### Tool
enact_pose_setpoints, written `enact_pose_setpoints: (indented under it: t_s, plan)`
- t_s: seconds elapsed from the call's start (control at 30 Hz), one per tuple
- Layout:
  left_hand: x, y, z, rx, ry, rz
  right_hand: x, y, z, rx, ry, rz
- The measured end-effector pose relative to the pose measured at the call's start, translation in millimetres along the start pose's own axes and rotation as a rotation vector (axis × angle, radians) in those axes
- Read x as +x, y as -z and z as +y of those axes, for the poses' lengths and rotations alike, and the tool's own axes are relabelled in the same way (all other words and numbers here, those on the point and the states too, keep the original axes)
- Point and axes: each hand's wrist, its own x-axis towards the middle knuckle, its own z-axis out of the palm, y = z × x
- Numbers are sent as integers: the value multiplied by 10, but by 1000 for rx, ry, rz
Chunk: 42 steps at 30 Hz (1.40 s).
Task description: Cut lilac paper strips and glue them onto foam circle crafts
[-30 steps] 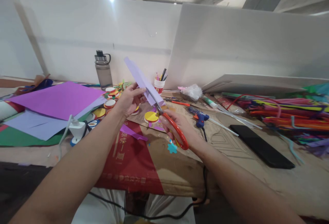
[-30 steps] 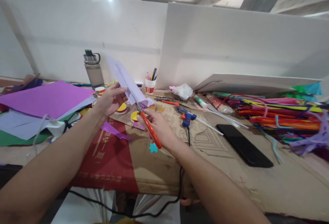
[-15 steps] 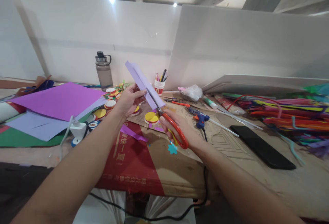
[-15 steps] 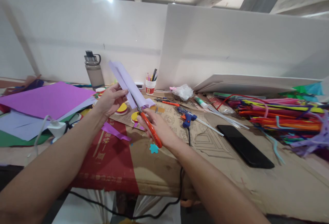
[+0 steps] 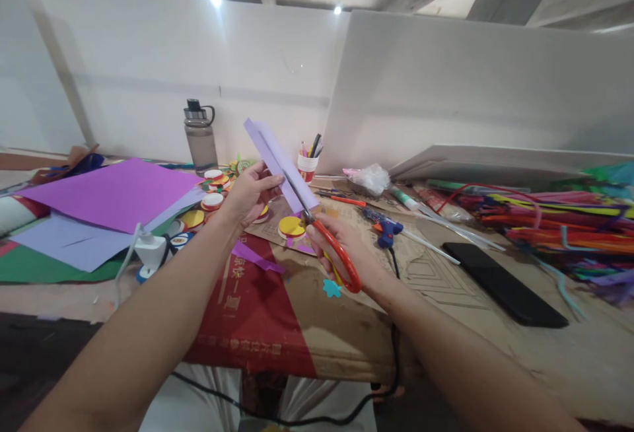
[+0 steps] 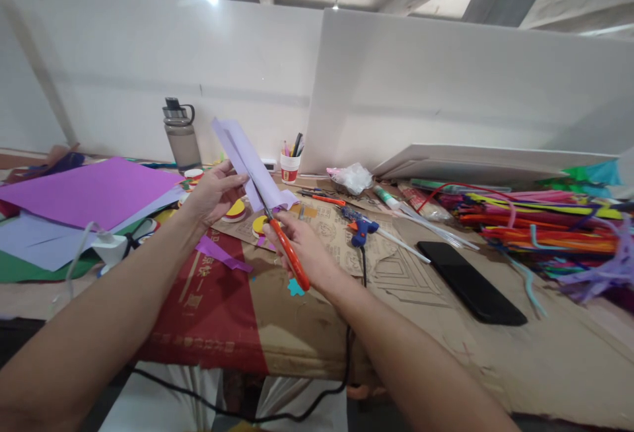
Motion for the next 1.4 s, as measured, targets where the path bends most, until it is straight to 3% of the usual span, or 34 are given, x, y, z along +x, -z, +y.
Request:
enact_pose_setpoints:
  t_s: [0.33,0.63,0.87,1.4]
  plan:
    - [-15,-15,15,-30,13,4,-1,-22,10,33,-27,24]
    - [25,-4,28,-24,-29,112,4,10,42,23,-21,-15]
    - [17,16,-28,-34,-27,43,39,3,102,59,-4,-2]
    - [1,16,-23,-21,-16,28,14,-32,78,11,25,13]
